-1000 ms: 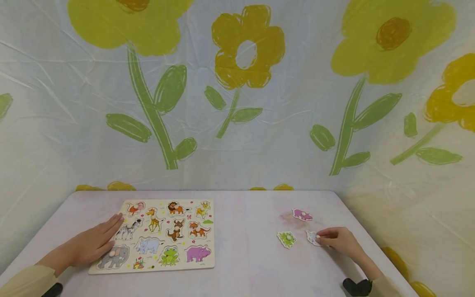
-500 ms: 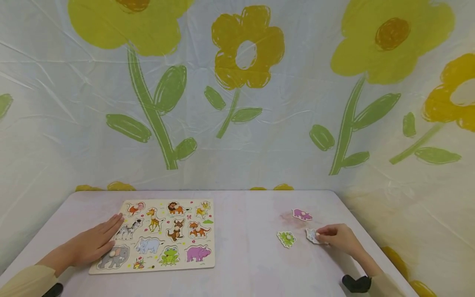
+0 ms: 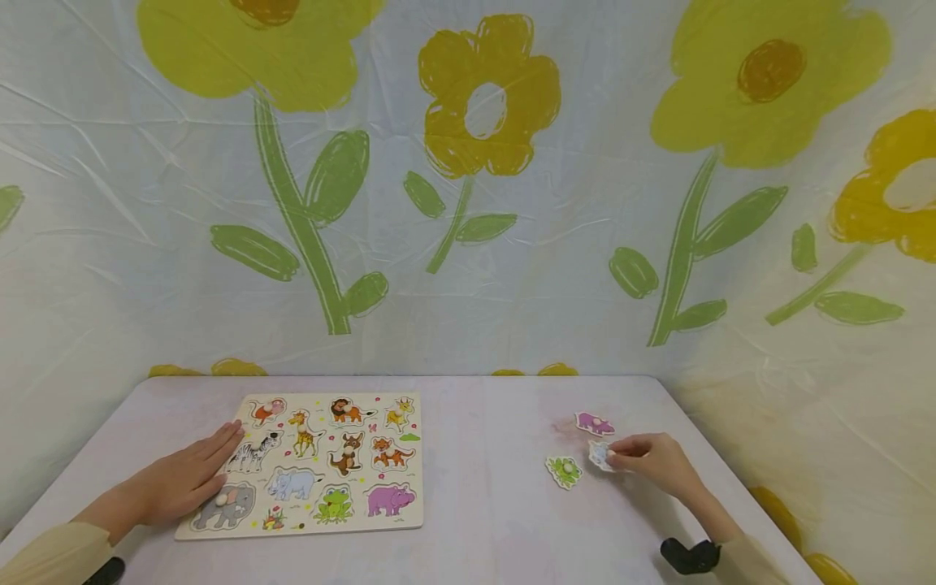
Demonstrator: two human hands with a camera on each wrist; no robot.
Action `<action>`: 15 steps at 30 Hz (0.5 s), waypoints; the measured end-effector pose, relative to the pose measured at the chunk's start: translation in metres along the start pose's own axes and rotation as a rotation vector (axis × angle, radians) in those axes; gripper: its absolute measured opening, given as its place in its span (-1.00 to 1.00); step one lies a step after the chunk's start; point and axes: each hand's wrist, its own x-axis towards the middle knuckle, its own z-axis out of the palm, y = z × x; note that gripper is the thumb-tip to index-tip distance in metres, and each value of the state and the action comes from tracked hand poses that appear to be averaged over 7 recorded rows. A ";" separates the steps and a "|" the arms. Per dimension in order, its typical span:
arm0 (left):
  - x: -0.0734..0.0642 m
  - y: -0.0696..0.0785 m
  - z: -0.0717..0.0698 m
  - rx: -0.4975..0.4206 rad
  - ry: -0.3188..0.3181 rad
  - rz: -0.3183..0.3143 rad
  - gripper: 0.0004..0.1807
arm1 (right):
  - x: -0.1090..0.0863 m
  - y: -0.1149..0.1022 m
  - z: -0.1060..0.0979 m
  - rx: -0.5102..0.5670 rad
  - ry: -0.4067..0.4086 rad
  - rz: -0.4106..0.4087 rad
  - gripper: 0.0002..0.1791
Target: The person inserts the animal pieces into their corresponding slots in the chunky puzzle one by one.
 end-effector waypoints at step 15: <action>0.001 0.003 -0.004 -0.002 -0.014 -0.015 -0.25 | 0.007 -0.035 0.017 0.044 0.019 -0.147 -0.76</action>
